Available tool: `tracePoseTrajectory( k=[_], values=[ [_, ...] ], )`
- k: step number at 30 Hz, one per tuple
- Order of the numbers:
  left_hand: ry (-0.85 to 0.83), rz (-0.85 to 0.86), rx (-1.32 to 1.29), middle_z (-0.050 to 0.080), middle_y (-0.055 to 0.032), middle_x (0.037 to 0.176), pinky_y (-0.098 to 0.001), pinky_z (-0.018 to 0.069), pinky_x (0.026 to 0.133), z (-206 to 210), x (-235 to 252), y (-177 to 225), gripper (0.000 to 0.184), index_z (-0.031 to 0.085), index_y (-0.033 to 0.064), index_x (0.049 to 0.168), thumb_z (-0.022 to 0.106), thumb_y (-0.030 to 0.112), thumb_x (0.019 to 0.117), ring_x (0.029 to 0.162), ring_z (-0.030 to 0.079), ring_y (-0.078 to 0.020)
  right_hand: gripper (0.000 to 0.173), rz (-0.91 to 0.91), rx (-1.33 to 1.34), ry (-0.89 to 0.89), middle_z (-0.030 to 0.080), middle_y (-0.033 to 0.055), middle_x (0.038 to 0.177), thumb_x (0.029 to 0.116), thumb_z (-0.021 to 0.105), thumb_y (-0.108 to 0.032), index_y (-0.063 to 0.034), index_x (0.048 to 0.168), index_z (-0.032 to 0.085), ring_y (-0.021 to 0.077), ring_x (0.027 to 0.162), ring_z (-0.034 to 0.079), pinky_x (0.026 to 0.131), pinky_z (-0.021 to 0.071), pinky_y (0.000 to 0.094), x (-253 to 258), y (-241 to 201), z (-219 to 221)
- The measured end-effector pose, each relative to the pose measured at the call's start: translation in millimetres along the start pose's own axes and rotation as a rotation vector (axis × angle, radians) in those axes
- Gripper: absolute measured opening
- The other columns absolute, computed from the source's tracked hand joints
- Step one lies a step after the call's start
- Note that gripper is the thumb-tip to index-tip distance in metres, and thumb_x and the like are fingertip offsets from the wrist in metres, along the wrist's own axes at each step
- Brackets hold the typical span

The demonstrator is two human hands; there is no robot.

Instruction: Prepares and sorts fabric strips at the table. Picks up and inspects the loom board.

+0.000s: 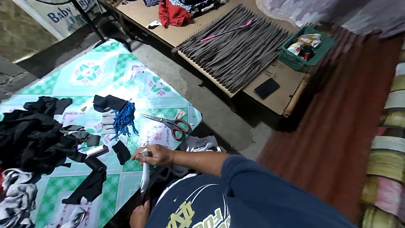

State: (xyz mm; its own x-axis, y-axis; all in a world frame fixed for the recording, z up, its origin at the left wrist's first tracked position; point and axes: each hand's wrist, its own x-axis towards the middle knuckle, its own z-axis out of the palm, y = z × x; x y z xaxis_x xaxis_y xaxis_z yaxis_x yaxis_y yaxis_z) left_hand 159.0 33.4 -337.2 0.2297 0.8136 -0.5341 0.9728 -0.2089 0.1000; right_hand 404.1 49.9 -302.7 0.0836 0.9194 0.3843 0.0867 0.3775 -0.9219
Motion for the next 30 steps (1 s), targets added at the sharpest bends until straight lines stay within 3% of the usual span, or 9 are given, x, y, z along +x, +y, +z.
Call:
tracePoseTrajectory(
  k=[6, 9, 14, 30],
  values=[
    [-0.005, -0.027, -0.001, 0.067, -0.0368, 0.115, -0.0636, 0.0464, 0.100, 0.3, 0.1, 0.3, 0.055, 0.065, -0.0142, 0.121, 0.042, 0.034, 0.1101, 0.116, 0.063, -0.0529, 0.034, -0.005, 0.004, 0.002, 0.071, 0.0187, 0.085, 0.1062, 0.048, -0.014, 0.0134, 0.114, 0.067, 0.0220, 0.074, 0.068, 0.076, 0.0566, 0.0390, 0.3, -0.7, 0.5],
    [0.063, 0.019, -0.030, 0.067, -0.0366, 0.116, -0.0652, 0.0468, 0.099, 4.1, 0.0, -2.8, 0.056, 0.060, -0.0111, 0.133, 0.044, 0.037, 0.1094, 0.114, 0.064, -0.0538, 0.033, -0.020, 0.005, 0.013, 0.071, 0.0192, 0.084, 0.1058, 0.049, -0.013, 0.0136, 0.113, 0.068, 0.0226, 0.073, 0.068, 0.076, 0.0566, 0.0388, 0.4, -0.7, 1.3],
    [0.121, 0.048, -0.086, 0.065, -0.0372, 0.118, -0.0671, 0.0467, 0.098, 4.6, -1.5, -2.5, 0.057, 0.055, -0.0093, 0.140, 0.046, 0.038, 0.1084, 0.113, 0.063, -0.0555, 0.033, -0.033, 0.003, 0.015, 0.071, 0.0189, 0.084, 0.1060, 0.049, -0.013, 0.0136, 0.112, 0.068, 0.0225, 0.073, 0.068, 0.076, 0.0567, 0.0387, 0.0, 0.8, 1.8],
    [0.099, 0.020, -0.074, 0.066, -0.0366, 0.117, -0.0672, 0.0471, 0.097, 2.1, -1.6, -1.1, 0.056, 0.058, -0.0084, 0.136, 0.045, 0.038, 0.1089, 0.113, 0.064, -0.0547, 0.032, -0.001, 0.000, 0.006, 0.071, 0.0193, 0.085, 0.1051, 0.050, -0.012, 0.0133, 0.113, 0.068, 0.0229, 0.073, 0.069, 0.076, 0.0570, 0.0392, 0.7, -1.1, 1.6]
  ],
)
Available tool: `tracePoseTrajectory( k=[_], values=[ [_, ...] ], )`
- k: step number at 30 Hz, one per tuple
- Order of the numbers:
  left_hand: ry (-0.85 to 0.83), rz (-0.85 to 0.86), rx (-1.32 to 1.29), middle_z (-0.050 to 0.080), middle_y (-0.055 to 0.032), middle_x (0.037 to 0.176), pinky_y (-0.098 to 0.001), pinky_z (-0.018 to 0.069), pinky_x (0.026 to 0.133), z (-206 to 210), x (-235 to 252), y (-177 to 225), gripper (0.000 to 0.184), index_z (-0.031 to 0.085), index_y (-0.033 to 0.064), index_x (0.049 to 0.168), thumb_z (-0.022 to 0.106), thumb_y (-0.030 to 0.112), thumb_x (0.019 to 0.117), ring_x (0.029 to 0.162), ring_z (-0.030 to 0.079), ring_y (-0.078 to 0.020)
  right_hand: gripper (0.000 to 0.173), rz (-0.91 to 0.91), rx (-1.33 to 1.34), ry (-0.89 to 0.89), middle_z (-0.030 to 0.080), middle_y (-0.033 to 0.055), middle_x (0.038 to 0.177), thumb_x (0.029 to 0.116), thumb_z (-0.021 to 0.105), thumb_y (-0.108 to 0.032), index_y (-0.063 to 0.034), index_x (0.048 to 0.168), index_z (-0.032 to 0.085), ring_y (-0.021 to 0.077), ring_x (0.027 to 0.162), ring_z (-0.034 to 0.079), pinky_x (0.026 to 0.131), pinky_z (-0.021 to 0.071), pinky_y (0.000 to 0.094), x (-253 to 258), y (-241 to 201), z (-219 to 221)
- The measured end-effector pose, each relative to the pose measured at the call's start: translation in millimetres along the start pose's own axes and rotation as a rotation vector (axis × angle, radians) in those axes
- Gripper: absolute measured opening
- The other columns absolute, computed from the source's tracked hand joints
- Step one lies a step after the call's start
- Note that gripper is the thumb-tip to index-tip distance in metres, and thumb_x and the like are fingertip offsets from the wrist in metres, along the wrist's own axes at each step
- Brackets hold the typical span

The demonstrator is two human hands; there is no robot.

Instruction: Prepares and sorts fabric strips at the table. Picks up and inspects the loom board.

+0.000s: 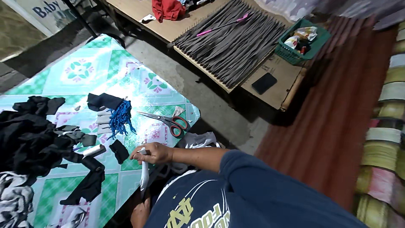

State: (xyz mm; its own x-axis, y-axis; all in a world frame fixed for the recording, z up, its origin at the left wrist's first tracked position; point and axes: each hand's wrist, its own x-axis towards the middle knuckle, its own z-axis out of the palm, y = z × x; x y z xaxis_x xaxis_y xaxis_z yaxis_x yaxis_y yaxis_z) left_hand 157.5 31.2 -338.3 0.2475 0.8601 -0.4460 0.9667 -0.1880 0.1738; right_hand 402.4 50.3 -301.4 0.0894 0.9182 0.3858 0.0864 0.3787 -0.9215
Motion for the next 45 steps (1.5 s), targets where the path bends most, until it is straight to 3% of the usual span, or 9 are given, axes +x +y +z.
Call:
tracePoseTrajectory(
  k=[7, 11, 15, 17, 23, 32, 41, 45],
  values=[
    [0.093, 0.044, -0.047, 0.067, -0.0355, 0.116, -0.0697, 0.0482, 0.092, 7.3, 0.9, -3.7, 0.053, 0.059, -0.0047, 0.138, 0.050, 0.038, 0.1071, 0.110, 0.065, -0.0554, 0.034, 0.011, -0.004, -0.021, 0.071, 0.0188, 0.085, 0.1065, 0.048, -0.014, 0.0132, 0.114, 0.067, 0.0217, 0.074, 0.068, 0.076, 0.0566, 0.0382, 0.6, -2.9, -2.0],
    [0.013, 0.004, -0.007, 0.067, -0.0357, 0.116, -0.0674, 0.0471, 0.096, -3.0, -2.6, 4.9, 0.053, 0.059, -0.0077, 0.136, 0.046, 0.036, 0.1089, 0.112, 0.064, -0.0539, 0.035, 0.007, -0.005, -0.019, 0.071, 0.0184, 0.086, 0.1067, 0.048, -0.015, 0.0131, 0.114, 0.067, 0.0205, 0.074, 0.068, 0.076, 0.0562, 0.0369, -0.1, -1.8, -2.4],
    [-0.127, -0.043, 0.079, 0.067, -0.0345, 0.116, -0.0639, 0.0462, 0.099, -5.5, 0.9, 4.6, 0.055, 0.065, -0.0111, 0.124, 0.040, 0.036, 0.1111, 0.116, 0.064, -0.0505, 0.037, 0.023, -0.027, -0.034, 0.071, 0.0181, 0.085, 0.1068, 0.046, -0.017, 0.0128, 0.115, 0.067, 0.0214, 0.076, 0.068, 0.078, 0.0561, 0.0384, -0.5, -4.5, -4.6],
    [-0.099, -0.026, 0.074, 0.069, -0.0340, 0.113, -0.0650, 0.0476, 0.096, -2.7, 2.0, 1.8, 0.055, 0.067, -0.0106, 0.121, 0.041, 0.037, 0.1107, 0.113, 0.065, -0.0510, 0.038, 0.030, -0.030, -0.037, 0.071, 0.0175, 0.086, 0.1071, 0.046, -0.019, 0.0124, 0.116, 0.067, 0.0211, 0.076, 0.068, 0.079, 0.0563, 0.0387, -0.4, -3.6, -4.8],
    [0.020, 0.031, -0.018, 0.067, -0.0347, 0.115, -0.0682, 0.0475, 0.094, 0.0, -0.2, 1.4, 0.053, 0.059, -0.0063, 0.136, 0.047, 0.037, 0.1088, 0.112, 0.065, -0.0533, 0.037, 0.015, -0.018, -0.038, 0.071, 0.0170, 0.085, 0.1067, 0.046, -0.017, 0.0130, 0.115, 0.066, 0.0198, 0.076, 0.068, 0.079, 0.0561, 0.0372, -0.9, -3.4, -5.1],
    [0.045, 0.061, -0.047, 0.065, -0.0358, 0.121, -0.0694, 0.0469, 0.095, 0.0, -1.8, 0.4, 0.052, 0.058, -0.0057, 0.139, 0.048, 0.035, 0.1083, 0.114, 0.063, -0.0541, 0.036, 0.020, -0.036, -0.040, 0.072, 0.0178, 0.088, 0.1071, 0.046, -0.015, 0.0124, 0.116, 0.067, 0.0202, 0.079, 0.068, 0.081, 0.0563, 0.0371, -1.3, -4.4, -5.2],
    [-0.187, -0.069, 0.058, 0.067, -0.0333, 0.119, -0.0626, 0.0456, 0.101, -18.6, -1.6, 11.4, 0.055, 0.063, -0.0088, 0.129, 0.040, 0.038, 0.1113, 0.119, 0.062, -0.0494, 0.039, 0.027, -0.036, -0.044, 0.071, 0.0168, 0.088, 0.1077, 0.045, -0.019, 0.0126, 0.117, 0.066, 0.0182, 0.078, 0.068, 0.080, 0.0564, 0.0349, -0.5, -4.5, -4.2],
    [-0.217, -0.024, 0.041, 0.067, -0.0338, 0.118, -0.0638, 0.0455, 0.100, -23.1, 2.0, 7.5, 0.055, 0.065, -0.0094, 0.125, 0.041, 0.038, 0.1105, 0.118, 0.063, -0.0497, 0.038, 0.080, -0.059, -0.036, 0.072, 0.0168, 0.091, 0.1072, 0.046, -0.018, 0.0120, 0.118, 0.067, 0.0168, 0.081, 0.068, 0.083, 0.0560, 0.0337, -1.3, -7.9, -5.9]
  ],
)
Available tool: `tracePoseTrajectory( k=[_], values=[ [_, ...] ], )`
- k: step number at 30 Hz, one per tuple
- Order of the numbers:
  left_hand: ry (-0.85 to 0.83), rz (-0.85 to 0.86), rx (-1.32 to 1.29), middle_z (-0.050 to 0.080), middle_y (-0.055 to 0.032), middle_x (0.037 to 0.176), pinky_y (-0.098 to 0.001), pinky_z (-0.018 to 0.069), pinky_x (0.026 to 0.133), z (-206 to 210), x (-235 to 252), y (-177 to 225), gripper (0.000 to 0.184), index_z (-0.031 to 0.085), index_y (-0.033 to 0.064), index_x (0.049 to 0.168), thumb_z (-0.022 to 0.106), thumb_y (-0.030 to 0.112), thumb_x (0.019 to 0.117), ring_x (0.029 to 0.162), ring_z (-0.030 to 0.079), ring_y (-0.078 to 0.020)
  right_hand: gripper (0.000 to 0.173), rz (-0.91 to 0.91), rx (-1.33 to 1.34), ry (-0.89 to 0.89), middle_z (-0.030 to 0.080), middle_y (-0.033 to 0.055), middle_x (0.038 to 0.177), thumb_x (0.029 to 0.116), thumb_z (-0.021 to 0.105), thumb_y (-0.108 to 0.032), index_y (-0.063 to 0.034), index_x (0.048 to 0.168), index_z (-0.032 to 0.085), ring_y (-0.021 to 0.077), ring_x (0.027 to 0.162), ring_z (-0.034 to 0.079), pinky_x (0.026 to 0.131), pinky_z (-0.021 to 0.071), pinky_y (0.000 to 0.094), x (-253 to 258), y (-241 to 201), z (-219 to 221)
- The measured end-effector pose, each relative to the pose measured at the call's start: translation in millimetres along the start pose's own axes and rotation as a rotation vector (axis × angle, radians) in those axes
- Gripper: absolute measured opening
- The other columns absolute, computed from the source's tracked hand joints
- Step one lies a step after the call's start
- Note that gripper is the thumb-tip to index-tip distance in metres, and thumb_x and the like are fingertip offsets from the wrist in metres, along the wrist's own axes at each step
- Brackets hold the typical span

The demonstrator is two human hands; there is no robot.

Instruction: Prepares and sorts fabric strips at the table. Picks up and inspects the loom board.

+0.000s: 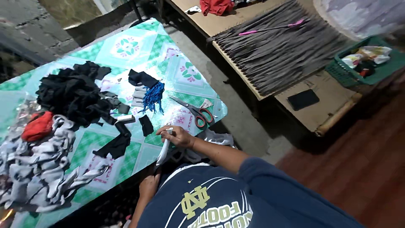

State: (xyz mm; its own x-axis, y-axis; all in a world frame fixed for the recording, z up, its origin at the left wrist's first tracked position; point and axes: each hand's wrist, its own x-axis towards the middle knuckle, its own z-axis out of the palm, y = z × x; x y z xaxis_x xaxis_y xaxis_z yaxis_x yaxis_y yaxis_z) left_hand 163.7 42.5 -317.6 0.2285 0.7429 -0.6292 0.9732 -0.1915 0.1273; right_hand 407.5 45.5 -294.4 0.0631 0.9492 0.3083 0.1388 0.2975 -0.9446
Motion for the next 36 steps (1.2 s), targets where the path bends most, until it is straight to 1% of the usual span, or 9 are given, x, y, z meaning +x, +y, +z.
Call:
tracePoseTrajectory(
  k=[4, 7, 8, 11, 16, 21, 24, 31, 36],
  values=[
    [-0.122, 0.155, -0.046, 0.067, -0.0306, 0.119, -0.0639, 0.0454, 0.102, -29.1, -6.4, -12.4, 0.054, 0.065, -0.0052, 0.124, 0.053, 0.044, 0.1050, 0.119, 0.062, -0.0470, 0.041, 0.008, 0.018, -0.008, 0.072, 0.0162, 0.099, 0.1050, 0.046, -0.022, 0.0106, 0.118, 0.067, 0.0139, 0.084, 0.068, 0.083, 0.0575, 0.0321, -4.6, 8.5, -0.7],
    [-0.235, 0.293, -0.117, 0.060, -0.0243, 0.138, -0.0616, 0.0378, 0.112, -67.3, -29.1, -22.7, 0.055, 0.060, 0.0024, 0.140, 0.057, 0.044, 0.1040, 0.132, 0.055, -0.0408, 0.039, -0.010, 0.072, -0.007, 0.073, 0.0084, 0.101, 0.1061, 0.045, -0.021, 0.0082, 0.118, 0.067, 0.0064, 0.086, 0.068, 0.083, 0.0589, 0.0281, -6.7, 17.0, -3.2],
    [-0.219, 0.364, -0.187, 0.062, -0.0202, 0.138, -0.0577, 0.0396, 0.113, -80.6, -38.5, -28.9, 0.049, 0.062, 0.0052, 0.139, 0.057, 0.040, 0.1046, 0.132, 0.057, -0.0356, 0.038, -0.024, 0.081, -0.008, 0.073, 0.0059, 0.102, 0.1069, 0.044, -0.020, 0.0078, 0.118, 0.067, 0.0046, 0.087, 0.068, 0.084, 0.0593, 0.0272, -6.4, 18.3, -3.8],
    [0.029, 0.512, -0.498, 0.073, -0.0138, 0.114, -0.0450, 0.0518, 0.100, -117.0, -56.8, -49.5, 0.033, 0.073, 0.0020, 0.120, 0.055, 0.026, 0.1050, 0.108, 0.069, -0.0211, 0.038, -0.053, 0.107, -0.028, 0.072, -0.0004, 0.099, 0.1092, 0.040, -0.019, 0.0082, 0.120, 0.064, 0.0016, 0.088, 0.068, 0.085, 0.0594, 0.0249, -3.8, 16.5, -5.1],
    [0.643, 0.376, -0.564, 0.073, -0.0175, 0.105, -0.0484, 0.0559, 0.092, -169.7, -13.4, -97.9, 0.030, 0.070, -0.0023, 0.117, 0.051, 0.017, 0.1061, 0.096, 0.071, -0.0258, 0.038, -0.069, 0.128, -0.046, 0.072, -0.0078, 0.095, 0.1106, 0.042, -0.026, 0.0024, 0.121, 0.064, 0.0004, 0.085, 0.067, 0.083, 0.0595, 0.0247, -2.3, 14.2, -6.4],
    [0.894, 0.089, -0.628, 0.063, -0.0254, 0.129, -0.0529, 0.0467, 0.104, -231.3, 57.8, -121.9, 0.035, 0.064, -0.0023, 0.130, 0.047, 0.017, 0.1056, 0.120, 0.062, -0.0371, 0.037, -0.069, 0.111, -0.034, 0.071, -0.0093, 0.095, 0.1108, 0.042, -0.026, 0.0015, 0.121, 0.064, -0.0009, 0.085, 0.068, 0.082, 0.0595, 0.0228, -3.8, 11.5, -6.2],
    [0.979, -0.041, -0.647, 0.057, -0.0287, 0.137, -0.0546, 0.0396, 0.111, -258.0, 89.6, -121.6, 0.037, 0.060, -0.0031, 0.134, 0.050, 0.015, 0.1034, 0.132, 0.052, -0.0418, 0.039, -0.092, 0.060, -0.021, 0.071, -0.0090, 0.093, 0.1112, 0.042, -0.029, 0.0018, 0.120, 0.065, -0.0026, 0.084, 0.066, 0.082, 0.0585, 0.0210, -4.1, 12.6, -5.3],
    [0.935, -0.266, -0.738, 0.040, -0.0353, 0.150, -0.0620, 0.0421, 0.107, -281.9, 125.4, -107.6, 0.073, 0.045, 0.0002, 0.148, 0.072, 0.037, 0.0923, 0.132, 0.048, -0.0506, 0.042, -0.126, -0.001, -0.023, 0.071, -0.0067, 0.095, 0.1117, 0.041, -0.033, 0.0007, 0.121, 0.066, -0.0034, 0.086, 0.066, 0.082, 0.0581, 0.0193, -5.3, 17.6, -6.5],
    [0.904, -0.350, -0.799, 0.044, -0.0347, 0.146, -0.0586, 0.0426, 0.108, -281.9, 143.3, -115.7, 0.068, 0.046, -0.0022, 0.145, 0.075, 0.023, 0.0879, 0.133, 0.049, -0.0479, 0.041, -0.128, -0.001, -0.020, 0.071, -0.0067, 0.097, 0.1119, 0.041, -0.033, -0.0015, 0.121, 0.066, -0.0034, 0.087, 0.066, 0.083, 0.0580, 0.0193, -5.4, 17.3, -6.3]
  ],
)
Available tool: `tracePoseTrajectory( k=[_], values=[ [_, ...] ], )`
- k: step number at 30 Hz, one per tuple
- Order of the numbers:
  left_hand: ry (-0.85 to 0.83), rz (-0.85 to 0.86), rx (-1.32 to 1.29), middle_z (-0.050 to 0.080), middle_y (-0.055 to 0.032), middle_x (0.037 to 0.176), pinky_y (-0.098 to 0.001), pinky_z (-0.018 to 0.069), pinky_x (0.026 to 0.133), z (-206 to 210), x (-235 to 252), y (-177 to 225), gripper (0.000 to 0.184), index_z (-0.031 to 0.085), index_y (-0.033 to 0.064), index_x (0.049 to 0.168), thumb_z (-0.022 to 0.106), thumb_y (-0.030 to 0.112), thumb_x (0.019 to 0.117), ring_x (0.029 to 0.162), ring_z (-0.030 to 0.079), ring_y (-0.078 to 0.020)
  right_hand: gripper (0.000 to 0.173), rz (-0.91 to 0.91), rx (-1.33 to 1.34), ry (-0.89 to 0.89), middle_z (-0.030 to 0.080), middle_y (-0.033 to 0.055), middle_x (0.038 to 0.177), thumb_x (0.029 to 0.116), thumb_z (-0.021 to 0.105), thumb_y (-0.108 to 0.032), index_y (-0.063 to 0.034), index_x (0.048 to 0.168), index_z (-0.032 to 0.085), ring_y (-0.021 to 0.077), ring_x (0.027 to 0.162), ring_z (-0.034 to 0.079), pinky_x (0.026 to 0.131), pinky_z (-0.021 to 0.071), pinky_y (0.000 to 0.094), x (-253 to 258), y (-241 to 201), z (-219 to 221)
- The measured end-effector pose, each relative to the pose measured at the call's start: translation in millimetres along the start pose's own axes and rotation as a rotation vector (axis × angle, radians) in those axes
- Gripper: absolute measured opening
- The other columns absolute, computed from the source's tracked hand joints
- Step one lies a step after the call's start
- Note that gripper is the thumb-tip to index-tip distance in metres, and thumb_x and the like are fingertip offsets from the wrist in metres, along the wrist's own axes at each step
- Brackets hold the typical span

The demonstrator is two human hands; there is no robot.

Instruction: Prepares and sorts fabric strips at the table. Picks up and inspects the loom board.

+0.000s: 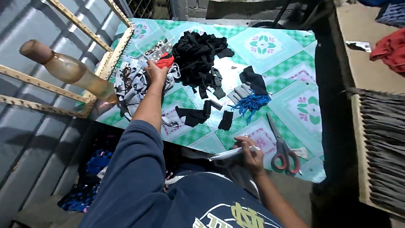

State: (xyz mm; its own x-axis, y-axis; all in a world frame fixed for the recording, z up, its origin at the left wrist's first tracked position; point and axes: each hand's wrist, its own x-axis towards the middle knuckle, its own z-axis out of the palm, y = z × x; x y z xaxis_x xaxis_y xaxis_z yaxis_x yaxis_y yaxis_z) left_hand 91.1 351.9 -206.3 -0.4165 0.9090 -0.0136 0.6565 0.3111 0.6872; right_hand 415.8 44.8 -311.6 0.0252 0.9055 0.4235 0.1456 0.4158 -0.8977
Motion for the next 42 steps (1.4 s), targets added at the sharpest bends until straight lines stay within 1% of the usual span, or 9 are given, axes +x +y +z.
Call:
tracePoseTrajectory(
  k=[7, 13, 16, 19, 26, 32, 36, 38, 42],
  values=[
    [0.114, 0.319, -0.207, 0.060, -0.0293, 0.127, -0.0500, 0.0487, 0.101, -4.6, -29.7, -21.5, 0.057, 0.051, -0.0084, 0.134, 0.072, 0.014, 0.0858, 0.119, 0.060, -0.0384, 0.043, -0.003, 0.024, 0.005, 0.071, -0.0046, 0.094, 0.1118, 0.041, -0.032, 0.0024, 0.121, 0.066, -0.0027, 0.085, 0.066, 0.081, 0.0584, 0.0206, -0.8, 0.4, 0.7],
    [-0.095, 0.486, -0.311, 0.062, -0.0265, 0.120, -0.0430, 0.0542, 0.091, -11.0, -93.5, -62.9, 0.054, 0.050, -0.0099, 0.131, 0.072, 0.010, 0.0856, 0.105, 0.065, -0.0298, 0.042, 0.020, 0.023, -0.003, 0.071, -0.0040, 0.093, 0.1118, 0.041, -0.029, 0.0048, 0.119, 0.065, -0.0022, 0.085, 0.066, 0.082, 0.0582, 0.0210, -1.0, -0.6, -0.9],
    [-0.230, 0.415, -0.208, 0.062, -0.0275, 0.124, -0.0486, 0.0541, 0.094, -13.0, -94.9, -86.3, 0.056, 0.051, -0.0073, 0.133, 0.075, 0.013, 0.0869, 0.108, 0.065, -0.0343, 0.041, 0.043, 0.004, 0.006, 0.072, -0.0035, 0.093, 0.1111, 0.041, -0.028, 0.0045, 0.119, 0.065, -0.0014, 0.085, 0.067, 0.083, 0.0590, 0.0222, -3.1, -1.0, -1.0],
    [-0.160, 0.391, -0.072, 0.055, -0.0308, 0.136, -0.0556, 0.0490, 0.096, -27.6, -102.2, -86.1, 0.063, 0.053, -0.0028, 0.138, 0.077, 0.027, 0.0885, 0.116, 0.059, -0.0414, 0.042, 0.041, 0.013, 0.009, 0.071, -0.0056, 0.091, 0.1113, 0.042, -0.031, 0.0020, 0.119, 0.066, -0.0015, 0.084, 0.067, 0.082, 0.0587, 0.0224, -2.4, -1.2, -0.2],
    [-0.018, 0.801, 0.139, 0.064, -0.0248, 0.127, -0.0602, 0.0423, 0.104, -19.8, -102.5, -62.1, 0.029, 0.074, 0.0032, 0.115, 0.065, 0.024, 0.0973, 0.122, 0.057, -0.0455, 0.040, 0.031, -0.005, 0.007, 0.072, -0.0053, 0.092, 0.1113, 0.041, -0.027, 0.0038, 0.119, 0.065, -0.0019, 0.085, 0.067, 0.082, 0.0588, 0.0218, -0.7, -0.1, -0.4],
    [-0.129, 0.674, 0.286, 0.062, -0.0250, 0.129, -0.0632, 0.0391, 0.106, 5.1, -90.5, -34.1, 0.027, 0.073, 0.0022, 0.113, 0.062, 0.024, 0.0993, 0.127, 0.053, -0.0473, 0.042, 0.025, -0.025, 0.015, 0.072, -0.0027, 0.092, 0.1109, 0.042, -0.028, 0.0063, 0.118, 0.065, -0.0012, 0.084, 0.067, 0.082, 0.0593, 0.0220, -0.5, -0.4, 0.1],
    [-0.109, 0.662, 0.110, 0.065, -0.0273, 0.122, -0.0592, 0.0390, 0.108, -12.0, -82.2, -19.4, 0.029, 0.074, -0.0014, 0.110, 0.061, 0.022, 0.0990, 0.122, 0.057, -0.0443, 0.042, 0.043, -0.039, 0.015, 0.071, -0.0031, 0.092, 0.1111, 0.041, -0.029, 0.0036, 0.118, 0.066, -0.0013, 0.084, 0.067, 0.082, 0.0587, 0.0224, -1.0, -0.8, -0.2],
    [-0.131, 0.571, -0.064, 0.064, -0.0242, 0.121, -0.0482, 0.0438, 0.104, -29.8, -79.6, -11.5, 0.031, 0.072, -0.0024, 0.112, 0.062, 0.023, 0.0983, 0.116, 0.059, -0.0332, 0.042, 0.046, -0.028, 0.011, 0.071, -0.0031, 0.093, 0.1112, 0.041, -0.030, 0.0034, 0.118, 0.066, -0.0011, 0.084, 0.067, 0.083, 0.0588, 0.0227, -1.3, 0.3, -0.4],
    [-0.242, 0.256, -0.490, 0.068, -0.0002, 0.102, -0.0261, 0.0488, 0.082, -62.8, -79.8, 0.4, 0.017, 0.069, 0.0064, 0.110, 0.065, 0.019, 0.0996, 0.091, 0.061, -0.0054, 0.042, 0.047, -0.007, 0.010, 0.071, -0.0032, 0.093, 0.1111, 0.041, -0.029, 0.0043, 0.118, 0.066, -0.0012, 0.085, 0.067, 0.083, 0.0591, 0.0226, -1.2, 0.2, 0.0]
  ],
)
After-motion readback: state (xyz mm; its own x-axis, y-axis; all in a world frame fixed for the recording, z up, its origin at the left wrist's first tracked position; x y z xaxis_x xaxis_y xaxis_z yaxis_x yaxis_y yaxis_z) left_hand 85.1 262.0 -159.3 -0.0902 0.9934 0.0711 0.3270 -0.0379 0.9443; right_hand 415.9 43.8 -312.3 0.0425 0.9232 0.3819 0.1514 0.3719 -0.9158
